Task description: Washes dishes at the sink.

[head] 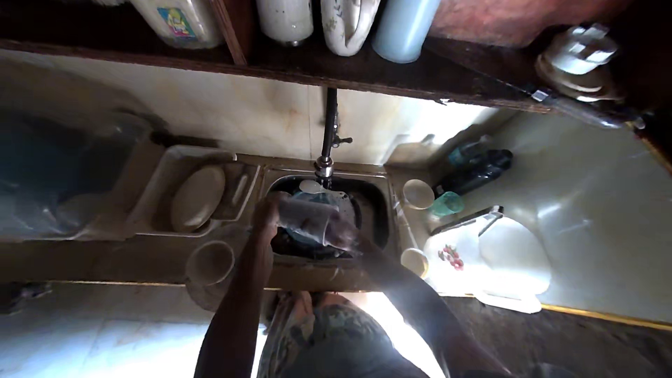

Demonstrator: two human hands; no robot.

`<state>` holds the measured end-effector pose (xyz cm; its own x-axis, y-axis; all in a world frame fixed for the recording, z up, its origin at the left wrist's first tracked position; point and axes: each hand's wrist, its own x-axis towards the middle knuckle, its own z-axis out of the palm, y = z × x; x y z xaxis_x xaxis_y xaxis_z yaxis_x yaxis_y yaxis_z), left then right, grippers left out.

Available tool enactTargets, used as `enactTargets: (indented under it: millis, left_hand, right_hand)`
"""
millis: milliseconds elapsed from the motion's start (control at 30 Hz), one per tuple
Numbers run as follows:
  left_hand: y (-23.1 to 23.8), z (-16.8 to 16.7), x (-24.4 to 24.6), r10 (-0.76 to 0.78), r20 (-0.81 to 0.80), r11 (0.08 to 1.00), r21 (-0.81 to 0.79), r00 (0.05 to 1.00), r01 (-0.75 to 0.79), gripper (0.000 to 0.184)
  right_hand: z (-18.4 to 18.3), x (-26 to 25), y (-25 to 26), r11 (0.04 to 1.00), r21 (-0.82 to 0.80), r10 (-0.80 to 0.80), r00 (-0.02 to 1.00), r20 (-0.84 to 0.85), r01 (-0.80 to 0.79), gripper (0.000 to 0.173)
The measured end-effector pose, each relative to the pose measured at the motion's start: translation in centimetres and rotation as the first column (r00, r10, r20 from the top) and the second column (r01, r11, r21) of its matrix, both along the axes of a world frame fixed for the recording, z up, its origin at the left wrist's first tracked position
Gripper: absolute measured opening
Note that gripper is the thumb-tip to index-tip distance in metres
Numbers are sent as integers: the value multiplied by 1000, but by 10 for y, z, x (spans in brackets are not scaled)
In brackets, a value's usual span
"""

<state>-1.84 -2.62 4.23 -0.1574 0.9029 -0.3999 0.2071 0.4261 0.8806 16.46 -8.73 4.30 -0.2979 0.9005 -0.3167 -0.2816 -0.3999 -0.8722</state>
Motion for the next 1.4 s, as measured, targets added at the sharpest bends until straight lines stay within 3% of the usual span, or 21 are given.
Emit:
enactTargets:
  millis: [67,100,167,233,300,367,467,533,600,700,767,867,900,967,1000,1067,1167,1233,1300,1367,1400]
  left_hand:
    - [7,-1,-7,38,-83,994,104,996,-29,32]
    - [4,1,-5,30,-119,984,178,992,-9,31]
    - [-6,8,4,29,-71,956,292,997,-7,22]
    - [-13,-7,10,56,251,925,350,966,-145,17]
    - [-24,-23,14,76,698,951,163,712,-261,26]
    - [-42,-27,25,160,885,980,-89,438,-178,35]
    - [-63,-21,42,259,899,956,-291,353,42,40]
    - [-67,-27,48,212,895,946,-289,393,149,44]
    - [-64,-39,47,230,855,946,-308,465,98,44]
    - [-70,-26,36,267,677,952,-296,686,-78,39]
    - [-74,-24,37,288,714,942,-332,639,-54,47]
    - [-73,-42,40,86,891,936,-225,446,269,58]
    - [-74,-37,42,17,862,922,-209,506,325,51]
    - [-77,-14,45,-174,517,922,-212,838,323,40]
    - [-72,-4,48,-348,229,898,-197,909,393,72]
    - [-65,2,62,-616,-327,787,-282,717,548,104]
    - [-71,1,84,-582,-656,779,-279,482,561,100]
    - [-67,-6,79,-575,-571,782,-173,586,599,99]
    - [-63,-10,68,-543,-123,840,-82,831,537,89]
    - [-61,-11,60,-366,346,888,-148,864,435,51]
    - [-60,-12,58,-380,374,875,-151,846,460,53]
  right_hand:
    - [-14,-3,11,994,-104,-66,890,-451,21,22]
    - [-15,-1,10,988,-154,-87,880,-467,16,25]
    - [-8,3,12,970,-237,-131,949,-287,62,27]
    - [-5,13,21,974,-212,-94,992,-80,75,31]
    - [-17,24,35,987,-130,-82,993,88,93,37]
    - [-29,26,48,966,-122,-188,941,282,229,45]
    - [-38,17,55,889,30,-401,747,530,456,43]
    - [-31,5,47,912,216,-408,711,573,349,32]
    - [-30,-14,27,937,350,-263,706,658,22,37]
    - [-23,-31,-10,718,585,-104,773,626,-378,32]
    - [-25,-23,-13,651,640,-127,772,623,-409,34]
    - [-33,11,23,767,552,-186,709,680,-328,40]
    - [-30,21,34,809,481,-180,636,751,-339,42]
    - [-18,30,43,888,216,-6,461,888,-405,44]
    - [-9,28,45,902,115,70,404,912,-416,43]
    - [1,21,47,914,-16,166,337,927,-406,41]
    - [-4,21,57,956,-2,143,459,877,-294,36]
    - [-8,24,58,987,48,39,512,858,-156,39]
    - [-7,28,50,994,108,-88,489,868,-13,42]
    - [-7,29,38,971,199,-240,502,831,136,38]
    - [-10,30,31,969,212,-248,498,831,129,39]
